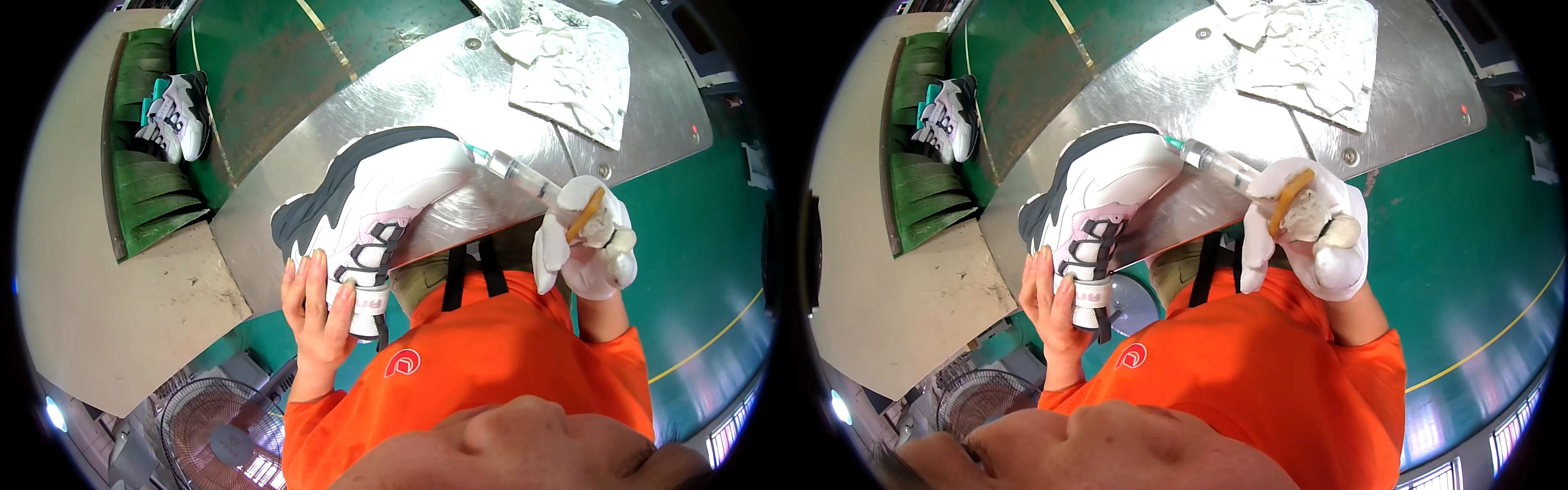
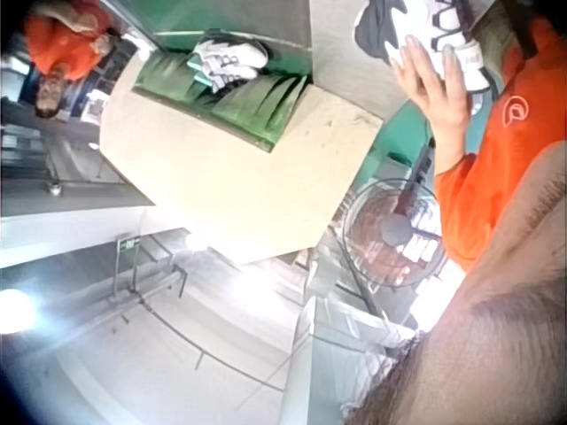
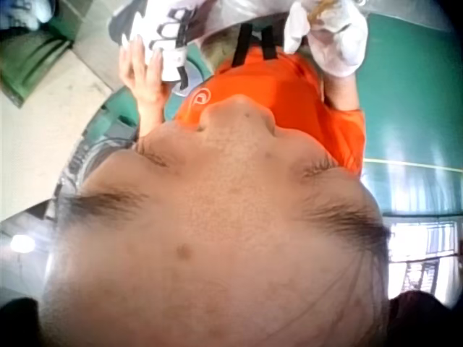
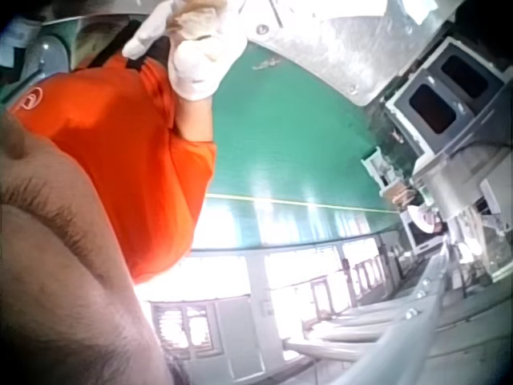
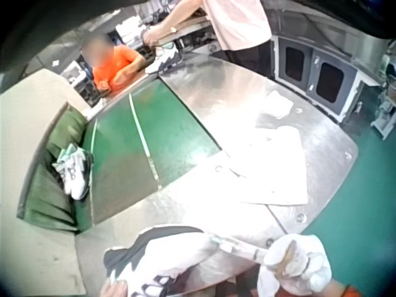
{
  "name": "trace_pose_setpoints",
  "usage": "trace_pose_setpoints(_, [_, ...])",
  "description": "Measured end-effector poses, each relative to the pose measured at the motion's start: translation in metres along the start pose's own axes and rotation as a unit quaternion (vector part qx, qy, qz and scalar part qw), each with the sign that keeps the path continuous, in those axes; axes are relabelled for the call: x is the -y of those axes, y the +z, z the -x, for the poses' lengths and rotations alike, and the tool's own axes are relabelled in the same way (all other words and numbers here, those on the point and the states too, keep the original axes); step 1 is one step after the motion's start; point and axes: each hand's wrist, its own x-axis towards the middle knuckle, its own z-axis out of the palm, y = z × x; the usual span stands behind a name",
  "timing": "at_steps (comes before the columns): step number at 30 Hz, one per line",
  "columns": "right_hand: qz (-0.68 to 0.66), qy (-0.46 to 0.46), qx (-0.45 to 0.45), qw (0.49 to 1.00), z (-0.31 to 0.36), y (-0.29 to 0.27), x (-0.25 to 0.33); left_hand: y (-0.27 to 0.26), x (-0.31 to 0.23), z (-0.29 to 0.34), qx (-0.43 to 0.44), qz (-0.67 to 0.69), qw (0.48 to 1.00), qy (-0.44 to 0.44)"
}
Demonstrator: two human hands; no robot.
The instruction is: The person uses a syringe to apply a clear liquid to the seams of white and teal sneakers. They hold the shoe with one hand and carefully dispense the liquid along the edges with the other, rotating the shoe to access different areas. The person places the treated shoes on a metal table and repeats the process on multiple pairs.
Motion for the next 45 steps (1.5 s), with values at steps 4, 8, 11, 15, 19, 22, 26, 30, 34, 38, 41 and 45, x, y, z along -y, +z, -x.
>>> trace_pose_setpoints(4, [0.018,0.001,-0.023,1.0,0.001,0.015,0.005,0.001,-0.001,-0.001,-0.008,0.003,1.0,0.002])
trace_pose_setpoints(8, [0.12,0.017,-0.047,0.991,0.005,0.034,0.015,-0.003,-0.001,-0.002,-0.001,0.011,1.0,-0.006])
trace_pose_setpoints(11, [0.188,0.007,-0.039,0.981,0.005,0.043,0.015,-0.004,0.003,-0.005,0.006,0.019,1.0,-0.002])
trace_pose_setpoints(15, [0.257,0.002,-0.019,0.966,0.004,0.04,0.011,-0.017,0.009,-0.017,0.037,0.05,0.998,-0.019])
trace_pose_setpoints(19, [0.328,-0.072,0.011,0.942,-0.002,0.029,0.001,-0.028,0.02,-0.039,0.074,0.087,0.992,-0.045])
trace_pose_setpoints(22, [0.375,-0.113,0.046,0.919,-0.013,0.022,-0.007,-0.037,0.036,-0.058,0.105,0.156,0.98,-0.07])
trace_pose_setpoints(26, [0.431,-0.114,0.077,0.892,-0.027,0.01,-0.01,-0.041,0.062,-0.086,0.145,0.229,0.957,-0.104])
trace_pose_setpoints(30, [0.403,-0.09,0.072,0.908,-0.041,-0.001,-0.023,-0.038,0.094,-0.109,0.187,0.298,0.925,-0.144])
trace_pose_setpoints(34, [0.416,-0.074,0.063,0.904,-0.047,-0.01,-0.033,-0.03,0.116,-0.135,0.252,0.368,0.874,-0.195])
trace_pose_setpoints(38, [0.426,-0.065,0.075,0.899,-0.044,-0.006,-0.034,-0.041,0.128,-0.152,0.373,0.37,0.829,-0.19])
trace_pose_setpoints(41, [0.414,-0.05,0.119,0.901,-0.044,-0.006,-0.027,-0.033,0.158,-0.171,0.415,0.498,0.756,-0.09])
trace_pose_setpoints(45, [0.44,-0.065,0.08,0.892,-0.043,-0.002,-0.029,-0.011,0.157,-0.228,0.444,0.427,0.782,-0.094])
